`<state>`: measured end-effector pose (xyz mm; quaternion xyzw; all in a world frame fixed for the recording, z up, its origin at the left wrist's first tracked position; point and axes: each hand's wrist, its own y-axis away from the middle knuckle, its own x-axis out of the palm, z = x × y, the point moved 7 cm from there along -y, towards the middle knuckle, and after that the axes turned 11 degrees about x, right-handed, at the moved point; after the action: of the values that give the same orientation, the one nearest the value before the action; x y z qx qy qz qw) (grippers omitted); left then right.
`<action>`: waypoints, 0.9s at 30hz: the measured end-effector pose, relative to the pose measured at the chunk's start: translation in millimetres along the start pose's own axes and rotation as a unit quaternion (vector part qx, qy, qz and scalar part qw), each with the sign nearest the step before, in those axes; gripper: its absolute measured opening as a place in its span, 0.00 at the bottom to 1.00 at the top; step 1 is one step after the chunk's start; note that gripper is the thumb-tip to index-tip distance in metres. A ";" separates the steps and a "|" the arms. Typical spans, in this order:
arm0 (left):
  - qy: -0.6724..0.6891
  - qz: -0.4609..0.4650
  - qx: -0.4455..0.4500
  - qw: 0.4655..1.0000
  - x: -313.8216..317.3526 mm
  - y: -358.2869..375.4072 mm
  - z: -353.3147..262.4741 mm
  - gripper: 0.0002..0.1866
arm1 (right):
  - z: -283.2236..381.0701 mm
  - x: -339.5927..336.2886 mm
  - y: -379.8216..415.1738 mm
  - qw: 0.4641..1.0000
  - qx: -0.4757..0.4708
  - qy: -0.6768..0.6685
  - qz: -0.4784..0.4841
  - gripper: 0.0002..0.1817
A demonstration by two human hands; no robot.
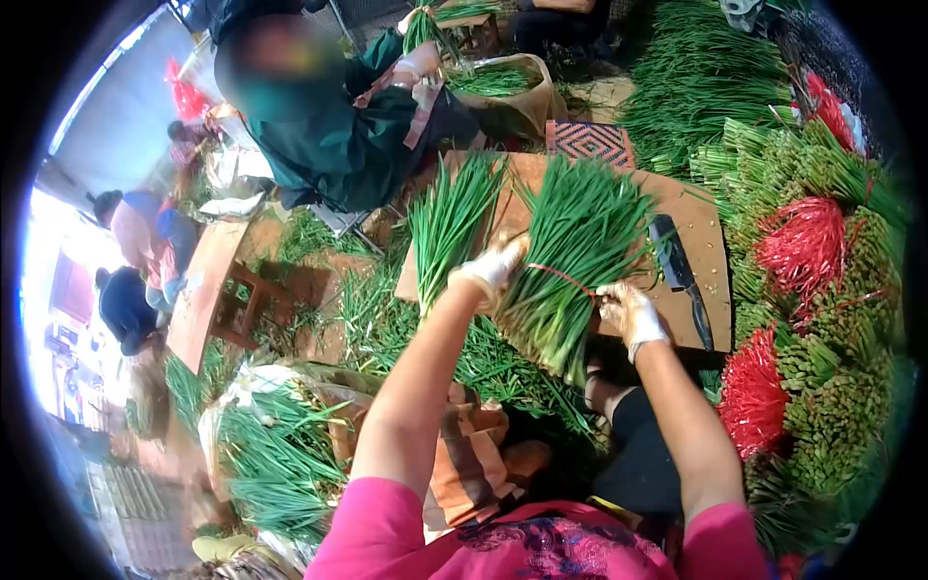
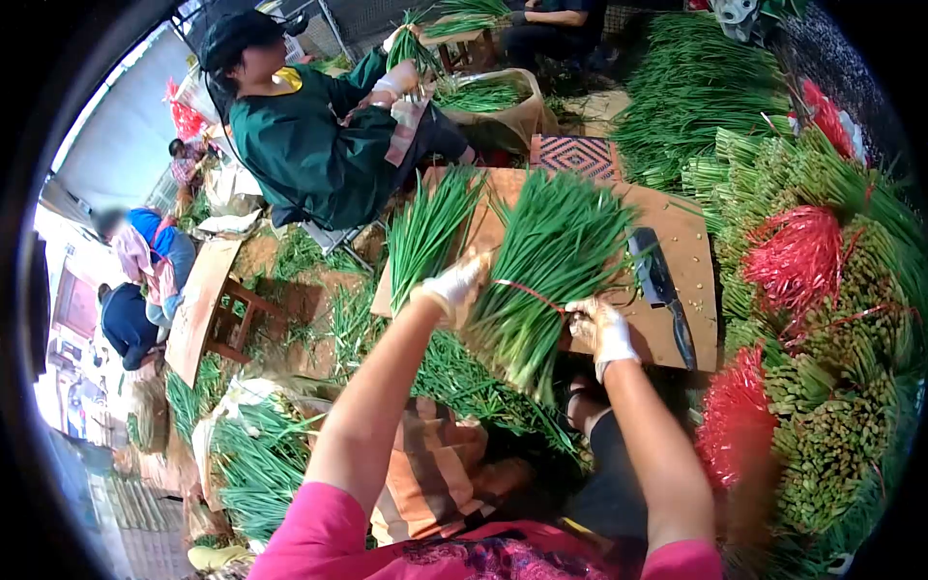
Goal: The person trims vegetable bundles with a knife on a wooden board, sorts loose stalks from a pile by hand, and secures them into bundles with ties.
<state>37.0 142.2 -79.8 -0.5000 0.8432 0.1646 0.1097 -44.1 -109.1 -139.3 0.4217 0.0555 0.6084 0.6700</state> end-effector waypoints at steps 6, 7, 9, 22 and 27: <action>0.334 -0.085 -0.033 0.938 74.6 58.4 -3.1 0.53 | -56.5 -3.6 1.6 0.969 -0.102 -0.218 0.053 0.14; 0.305 -0.105 -0.013 0.947 83.9 71.5 -44.2 0.57 | -61.6 5.8 7.0 0.971 -0.125 -0.203 -0.004 0.13; -0.181 -0.215 0.149 0.948 95.6 71.1 -55.5 0.64 | -74.3 31.9 8.7 0.918 -0.211 -0.296 -0.158 0.10; -0.493 -0.083 0.065 0.864 101.4 101.2 -119.3 0.64 | 47.7 81.1 91.9 0.862 -0.468 0.195 0.000 0.02; -0.461 -0.070 -0.024 0.884 62.6 100.4 -75.4 0.62 | 55.6 125.5 113.8 0.832 -0.478 0.278 0.040 0.05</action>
<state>-82.6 107.2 -15.4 -0.4281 0.6558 0.3888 0.4853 -67.1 -39.5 23.2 -0.1366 -0.0751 0.6772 0.7191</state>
